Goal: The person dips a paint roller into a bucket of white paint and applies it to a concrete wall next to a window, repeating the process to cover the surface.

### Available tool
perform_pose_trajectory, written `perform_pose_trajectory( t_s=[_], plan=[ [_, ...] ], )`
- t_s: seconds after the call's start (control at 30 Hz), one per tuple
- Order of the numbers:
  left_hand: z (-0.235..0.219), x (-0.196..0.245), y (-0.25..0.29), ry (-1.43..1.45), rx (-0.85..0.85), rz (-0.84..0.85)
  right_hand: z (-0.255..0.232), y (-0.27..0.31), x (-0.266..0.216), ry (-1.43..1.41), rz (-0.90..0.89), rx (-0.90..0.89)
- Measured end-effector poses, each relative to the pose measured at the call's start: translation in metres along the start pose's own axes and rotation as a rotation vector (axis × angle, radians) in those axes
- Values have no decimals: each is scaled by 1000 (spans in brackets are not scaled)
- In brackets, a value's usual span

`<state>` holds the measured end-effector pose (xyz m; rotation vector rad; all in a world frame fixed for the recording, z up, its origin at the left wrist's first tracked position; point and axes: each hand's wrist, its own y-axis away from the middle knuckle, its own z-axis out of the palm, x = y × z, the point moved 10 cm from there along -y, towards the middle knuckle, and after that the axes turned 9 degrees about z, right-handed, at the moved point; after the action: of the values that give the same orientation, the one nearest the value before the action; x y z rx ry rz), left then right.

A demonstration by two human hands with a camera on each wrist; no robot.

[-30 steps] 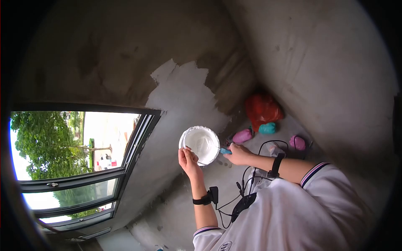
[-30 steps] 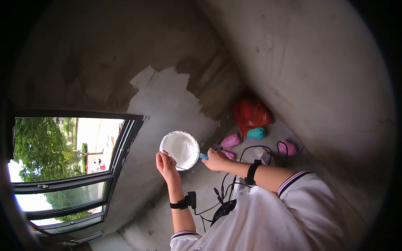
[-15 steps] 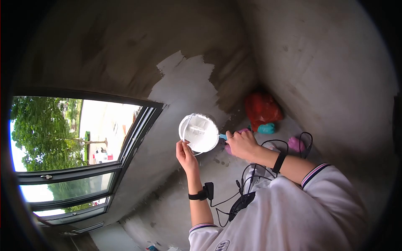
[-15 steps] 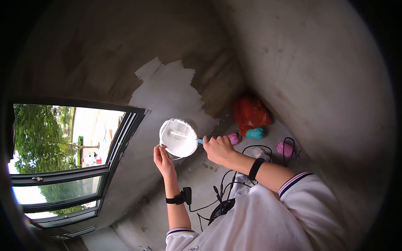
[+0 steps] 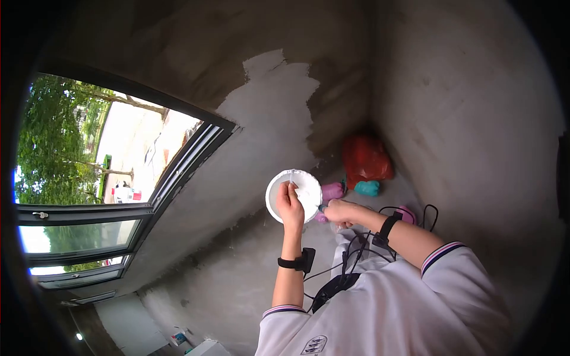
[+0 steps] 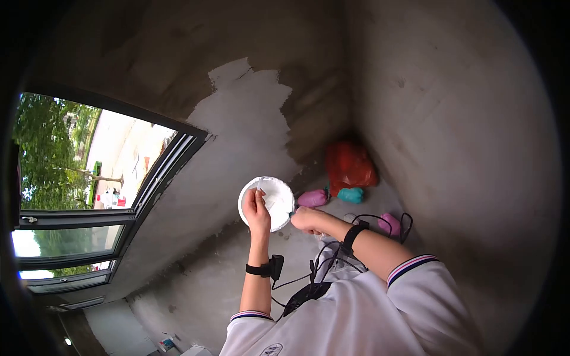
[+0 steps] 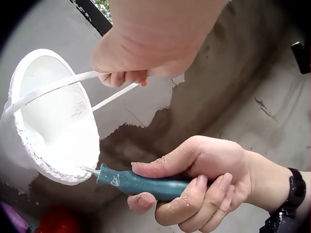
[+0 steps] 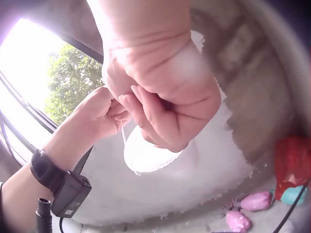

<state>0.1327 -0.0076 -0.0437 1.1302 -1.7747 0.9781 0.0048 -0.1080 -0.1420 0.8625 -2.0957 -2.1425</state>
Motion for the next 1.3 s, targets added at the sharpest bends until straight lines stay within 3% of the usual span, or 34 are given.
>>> perform_pose_trajectory(
  t_s=[0.07,0.13,0.2,0.27,0.3,0.33,0.4,0.47,0.57,0.63,0.67,0.7,0.8,0.87,0.9,0.97,1.07,1.13,1.27,1.3],
  plan=[
    [-20,16,10,-53,58,14,16,34,-22,614,-277,85],
    [-42,8,15,-68,84,6,-11,65,-28,461,-325,454],
    [-48,1,20,-81,79,-20,-3,47,-30,516,-281,461],
    [-38,-18,28,-20,6,-74,-9,7,-27,297,-222,435],
    [-36,-26,31,29,7,-96,-2,-42,-23,289,-295,443],
    [-34,-31,35,71,5,-121,-1,-41,-31,306,-303,444],
    [-41,-31,35,74,58,-112,38,-48,-27,-540,-21,-168],
    [-42,-21,32,40,63,-97,56,-31,-44,-557,-17,-174],
    [-60,-13,35,-69,67,-94,73,-41,-60,-321,-211,-101],
    [-79,4,40,-155,58,-89,74,-68,-64,-74,-497,140],
    [-88,18,42,-210,99,54,81,-84,-62,-20,-645,283],
    [-93,21,45,-225,77,45,92,-85,-64,-4,-657,263],
    [-99,18,51,-257,37,75,97,-88,-68,20,-614,345],
    [-94,2,55,-411,-65,21,115,-86,-87,335,-663,260],
    [-107,2,56,-381,6,49,114,-72,-99,349,-675,262],
    [-127,5,52,-330,69,34,104,-43,-96,250,-429,297],
    [-135,-17,58,-295,154,-18,118,-45,-104,348,-394,220],
    [-157,-26,58,-452,289,-40,122,-51,-110,390,-331,226],
    [-198,-88,80,-592,519,-331,117,-57,-109,551,-250,331],
    [-197,-104,85,-577,490,-427,116,-71,-104,582,-295,334]
  ],
)
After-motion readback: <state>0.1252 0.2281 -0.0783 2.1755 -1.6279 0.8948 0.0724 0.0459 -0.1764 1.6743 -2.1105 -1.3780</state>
